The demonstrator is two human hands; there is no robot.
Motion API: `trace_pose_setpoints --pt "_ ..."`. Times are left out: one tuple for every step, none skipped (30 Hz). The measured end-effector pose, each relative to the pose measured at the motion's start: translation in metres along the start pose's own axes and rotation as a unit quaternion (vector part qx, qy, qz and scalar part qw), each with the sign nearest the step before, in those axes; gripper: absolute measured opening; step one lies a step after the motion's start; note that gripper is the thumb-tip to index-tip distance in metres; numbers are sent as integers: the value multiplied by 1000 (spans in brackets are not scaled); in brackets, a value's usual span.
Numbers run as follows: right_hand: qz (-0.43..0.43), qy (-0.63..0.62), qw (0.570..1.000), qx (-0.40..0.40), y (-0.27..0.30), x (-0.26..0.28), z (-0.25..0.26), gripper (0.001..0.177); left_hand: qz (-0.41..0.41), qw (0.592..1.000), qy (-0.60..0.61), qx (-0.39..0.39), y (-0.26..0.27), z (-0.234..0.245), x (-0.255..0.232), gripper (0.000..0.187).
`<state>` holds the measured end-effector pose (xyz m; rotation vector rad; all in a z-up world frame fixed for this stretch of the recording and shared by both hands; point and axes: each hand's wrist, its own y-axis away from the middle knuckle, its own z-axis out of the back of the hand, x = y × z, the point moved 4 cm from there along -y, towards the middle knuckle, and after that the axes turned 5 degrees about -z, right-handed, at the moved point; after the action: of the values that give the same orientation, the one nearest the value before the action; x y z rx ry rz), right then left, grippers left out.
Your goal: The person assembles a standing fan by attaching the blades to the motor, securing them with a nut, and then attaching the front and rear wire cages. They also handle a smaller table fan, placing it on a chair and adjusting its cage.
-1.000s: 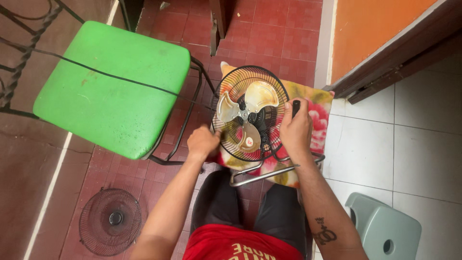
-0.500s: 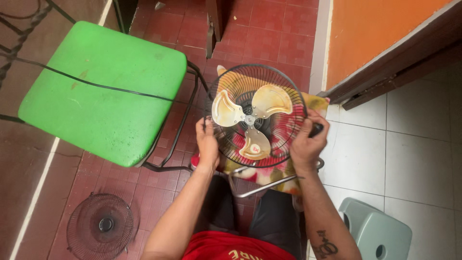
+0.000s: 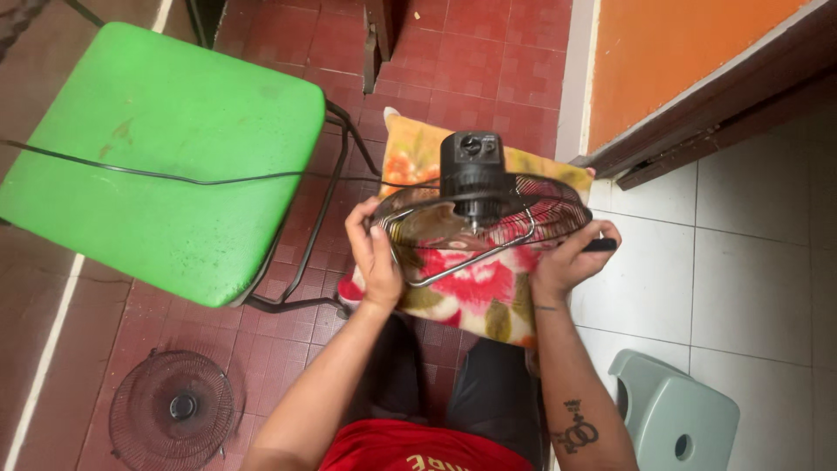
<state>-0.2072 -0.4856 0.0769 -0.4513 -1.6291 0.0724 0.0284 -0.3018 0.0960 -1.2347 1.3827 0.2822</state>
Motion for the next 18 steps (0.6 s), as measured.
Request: trace_pose_setpoints --pt "-43 -6 999 0 4 -10 3 21 1 1000 15 -2 7 3 1 34" --pt "16 50 999 -1 2 -10 3 21 2 1000 31 -4 10 5 3 34" --pt "69 109 992 1 6 -7 5 21 20 1000 0 -1 16 11 2 36" --pt "122 167 978 5 12 -1 8 21 39 999 -32 1 20 17 -2 38" --pt "101 113 988 21 10 1 6 21 46 997 -57 5 14 15 -1 41" --pt "80 59 994 38 10 5 4 22 43 999 -17 3 11 10 -3 44" --pt "56 4 997 57 12 10 0 23 41 999 19 0 10 7 -8 48" --pt "61 -9 996 57 12 17 -4 23 39 998 55 -3 9 3 -14 52" --pt "63 -18 996 57 13 25 -4 23 -11 999 -36 -3 11 2 -26 57" --pt "65 -27 996 57 15 32 -3 24 -61 990 -127 -1 15 2 -38 63" --pt "114 10 992 51 18 45 -3 22 -114 970 -216 1 16 -1 -47 69" --pt "163 45 985 46 24 58 1 21 -127 959 -253 16 20 -5 -52 71" --pt "210 81 973 41 29 70 4 20 -139 946 -290 30 26 -9 -58 73" --pt "229 98 967 48 33 78 5 19 -152 932 -326 44 31 -14 -61 75" --pt "249 115 960 54 39 85 5 18 -116 940 -317 48 35 -19 -59 76" --pt "268 132 952 60 45 91 5 18 -80 947 -308 52 41 -26 -55 78" --pt "265 126 952 83 49 93 3 19 -46 952 -298 55 44 -33 -52 79" --pt "262 120 952 105 54 94 0 20 -38 955 -288 60 47 -39 -50 83"
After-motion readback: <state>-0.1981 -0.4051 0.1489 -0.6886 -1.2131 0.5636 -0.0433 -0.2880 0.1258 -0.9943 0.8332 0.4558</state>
